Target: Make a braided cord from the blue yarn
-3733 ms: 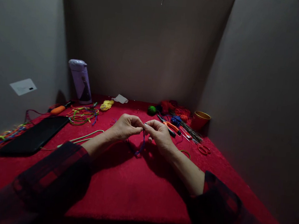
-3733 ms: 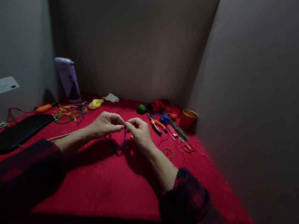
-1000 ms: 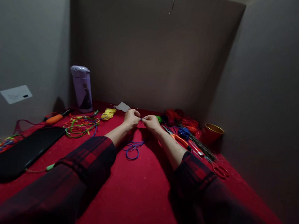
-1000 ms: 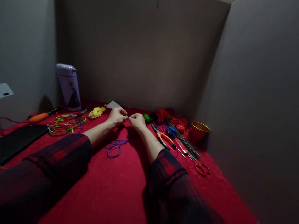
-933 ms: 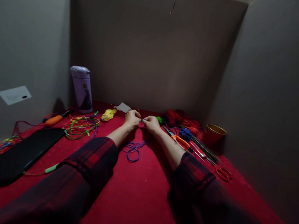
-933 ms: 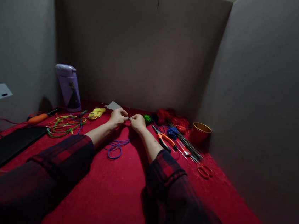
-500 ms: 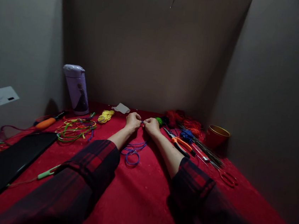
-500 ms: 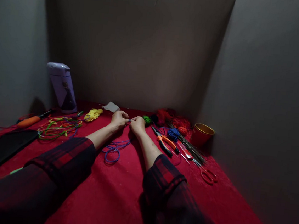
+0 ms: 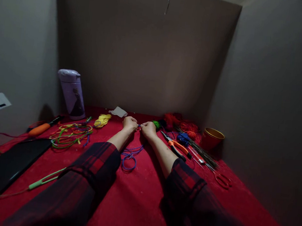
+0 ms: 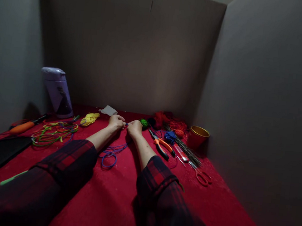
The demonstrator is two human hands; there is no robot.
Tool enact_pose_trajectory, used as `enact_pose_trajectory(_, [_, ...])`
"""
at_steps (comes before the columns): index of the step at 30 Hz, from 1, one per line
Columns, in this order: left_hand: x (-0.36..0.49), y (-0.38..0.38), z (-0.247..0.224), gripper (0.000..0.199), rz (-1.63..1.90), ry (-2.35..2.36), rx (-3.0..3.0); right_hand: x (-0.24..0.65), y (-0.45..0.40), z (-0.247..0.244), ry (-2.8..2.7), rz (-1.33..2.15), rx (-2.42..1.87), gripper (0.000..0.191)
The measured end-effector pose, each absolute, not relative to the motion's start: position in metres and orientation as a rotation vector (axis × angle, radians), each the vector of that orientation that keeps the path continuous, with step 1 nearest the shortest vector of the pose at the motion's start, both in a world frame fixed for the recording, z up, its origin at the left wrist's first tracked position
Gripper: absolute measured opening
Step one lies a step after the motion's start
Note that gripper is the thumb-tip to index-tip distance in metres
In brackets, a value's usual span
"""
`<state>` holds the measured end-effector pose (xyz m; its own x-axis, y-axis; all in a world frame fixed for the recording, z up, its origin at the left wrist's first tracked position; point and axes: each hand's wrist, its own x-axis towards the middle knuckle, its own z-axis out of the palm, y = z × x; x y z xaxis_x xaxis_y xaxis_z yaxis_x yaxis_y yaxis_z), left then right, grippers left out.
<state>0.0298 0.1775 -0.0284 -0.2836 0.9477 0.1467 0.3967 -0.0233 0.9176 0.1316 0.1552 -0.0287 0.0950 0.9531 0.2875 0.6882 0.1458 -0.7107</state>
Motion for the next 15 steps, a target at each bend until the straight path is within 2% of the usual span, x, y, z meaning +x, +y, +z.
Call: enact_pose_trajectory(15, [0.0308,0.1825,-0.0193,0.013,1.125,1.693,1.423,0.129,0.1529,-0.0261,-1.621,0.441,-1.669,0.018])
